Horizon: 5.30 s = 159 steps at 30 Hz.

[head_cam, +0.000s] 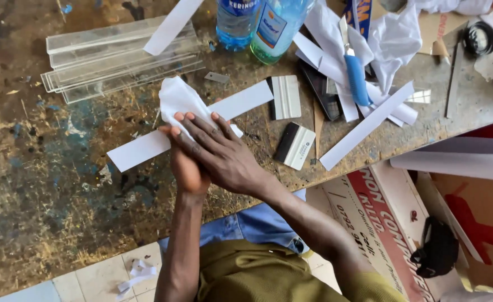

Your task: The person smooths a white strip on a workbench using a squeegee tool. They then wipe the strip with a white cloth and apply a blue sticker with yellow text onto it. The person uses a small metal tool to press the sticker edges and smooths the surface again with the squeegee.

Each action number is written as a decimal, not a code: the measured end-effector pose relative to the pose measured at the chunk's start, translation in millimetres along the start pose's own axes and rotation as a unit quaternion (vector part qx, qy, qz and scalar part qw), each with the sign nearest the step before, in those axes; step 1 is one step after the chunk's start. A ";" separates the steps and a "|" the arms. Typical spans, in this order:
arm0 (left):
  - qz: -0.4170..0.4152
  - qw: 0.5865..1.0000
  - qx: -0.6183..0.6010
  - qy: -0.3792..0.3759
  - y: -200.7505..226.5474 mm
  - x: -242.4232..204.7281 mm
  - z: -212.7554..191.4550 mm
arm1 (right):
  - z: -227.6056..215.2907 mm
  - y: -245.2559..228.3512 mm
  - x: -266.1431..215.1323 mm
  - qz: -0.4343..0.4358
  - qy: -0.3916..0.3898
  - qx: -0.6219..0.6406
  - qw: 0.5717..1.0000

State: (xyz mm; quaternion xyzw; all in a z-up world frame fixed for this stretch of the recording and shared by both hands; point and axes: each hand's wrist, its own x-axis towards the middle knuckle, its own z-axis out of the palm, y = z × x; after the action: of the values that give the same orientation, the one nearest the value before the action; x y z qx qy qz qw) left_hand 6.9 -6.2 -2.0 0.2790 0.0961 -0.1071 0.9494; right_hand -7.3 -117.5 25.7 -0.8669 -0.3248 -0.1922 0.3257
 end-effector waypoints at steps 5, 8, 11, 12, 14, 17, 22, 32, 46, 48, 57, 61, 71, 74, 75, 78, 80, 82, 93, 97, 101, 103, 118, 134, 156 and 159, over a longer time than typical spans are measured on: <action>0.052 0.996 -0.056 0.039 -0.7 -6.2 -5.5 | -8.4 7.1 0.9 -0.038 -0.012 -0.073 0.997; 0.040 0.997 -0.072 -0.003 -11.3 1.1 -37.5 | -24.0 20.3 -6.6 -0.050 -0.013 -0.131 0.990; 0.053 0.995 -0.039 -0.081 22.2 -11.2 -11.6 | -45.6 53.8 -21.1 -0.052 0.014 -0.167 0.984; 0.054 0.994 -0.039 -0.084 26.7 -13.2 -9.9 | -55.4 67.7 -26.0 -0.054 0.015 -0.170 0.984; 0.058 0.996 -0.025 -0.058 36.1 -19.3 -6.6 | -75.0 94.0 -35.6 -0.024 0.109 -0.180 0.977; 0.075 0.995 -0.002 -0.062 50.4 -29.2 -1.3 | -108.1 97.0 -46.8 0.238 0.177 0.065 0.953; 0.117 0.986 -0.011 -0.118 28.3 -22.7 9.3 | -62.5 91.2 -81.0 0.347 0.341 0.538 0.689; 0.204 0.933 0.243 -0.170 -15.3 -22.0 11.8 | -16.0 73.8 -39.9 0.474 0.334 0.610 0.540; 0.210 0.822 0.526 -0.068 69.4 -42.3 -12.4 | -89.3 78.5 39.5 0.377 0.389 0.513 0.665; 0.179 0.807 0.561 -0.040 55.3 -37.4 -25.3 | -79.4 80.0 41.0 0.371 0.386 0.512 0.672; 0.263 0.809 0.525 0.026 23.1 -37.4 -22.9 | -27.4 8.6 47.4 0.434 0.332 0.537 0.642; 0.282 0.811 0.510 0.044 43.2 -44.8 26.9 | -15.4 -43.0 50.0 0.424 0.250 0.539 0.684; 0.340 0.822 0.455 -0.051 95.2 -17.9 4.7 | -34.5 -7.1 23.5 0.393 0.063 0.532 0.748; 0.191 0.936 0.263 -0.137 105.0 0.9 32.7 | -37.1 -3.8 17.6 0.377 -0.065 0.510 0.771; 0.193 0.936 0.264 -0.131 105.1 13.2 30.5 | -35.3 2.5 12.4 0.377 -0.070 0.512 0.769; 0.104 0.990 0.050 -0.079 101.2 43.7 25.1 | -34.6 20.7 -3.7 0.269 -0.174 0.511 0.798; 0.126 0.985 -0.005 -0.116 95.3 50.3 21.2 | -37.1 28.1 -16.0 0.374 -0.122 0.356 0.847; 0.145 0.986 0.017 -0.082 95.9 47.4 22.0 | -44.7 19.0 -5.6 0.339 -0.037 0.313 0.886; 0.243 0.957 0.042 0.153 107.4 22.3 26.9 | 27.2 -31.7 22.9 0.040 -0.040 -0.083 0.995; 0.291 0.929 -0.026 0.225 138.4 23.4 9.9 | 25.5 -23.7 8.2 0.026 -0.049 -0.182 0.982; 0.339 0.912 -0.063 0.221 171.8 23.6 -9.7 | 29.7 13.7 -35.4 0.050 -0.063 -0.156 0.984; 0.366 0.919 -0.040 0.143 181.3 25.6 -40.3 | 5.9 16.2 -40.2 0.136 -0.067 -0.080 0.985; 0.326 0.924 0.031 -0.196 144.4 11.5 27.6 | -64.6 55.0 -15.3 0.392 0.069 0.604 0.691; 0.300 0.950 0.085 0.018 139.4 54.0 2.6 | -78.2 37.5 -5.8 0.234 -0.260 0.423 0.836; 0.219 0.962 0.091 -0.138 112.0 35.2 56.5 | -56.3 34.9 -31.5 0.353 -0.129 0.460 0.804; 0.232 0.962 0.084 -0.119 119.6 43.7 56.8 | -60.7 15.5 -24.6 0.387 -0.197 0.465 0.771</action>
State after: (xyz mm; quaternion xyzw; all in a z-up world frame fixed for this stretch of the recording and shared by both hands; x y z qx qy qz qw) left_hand 86.4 54.2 95.2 0.3577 -0.0944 0.0761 0.9259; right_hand -21.6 -179.1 48.9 -0.6811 -0.0683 0.2999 0.6645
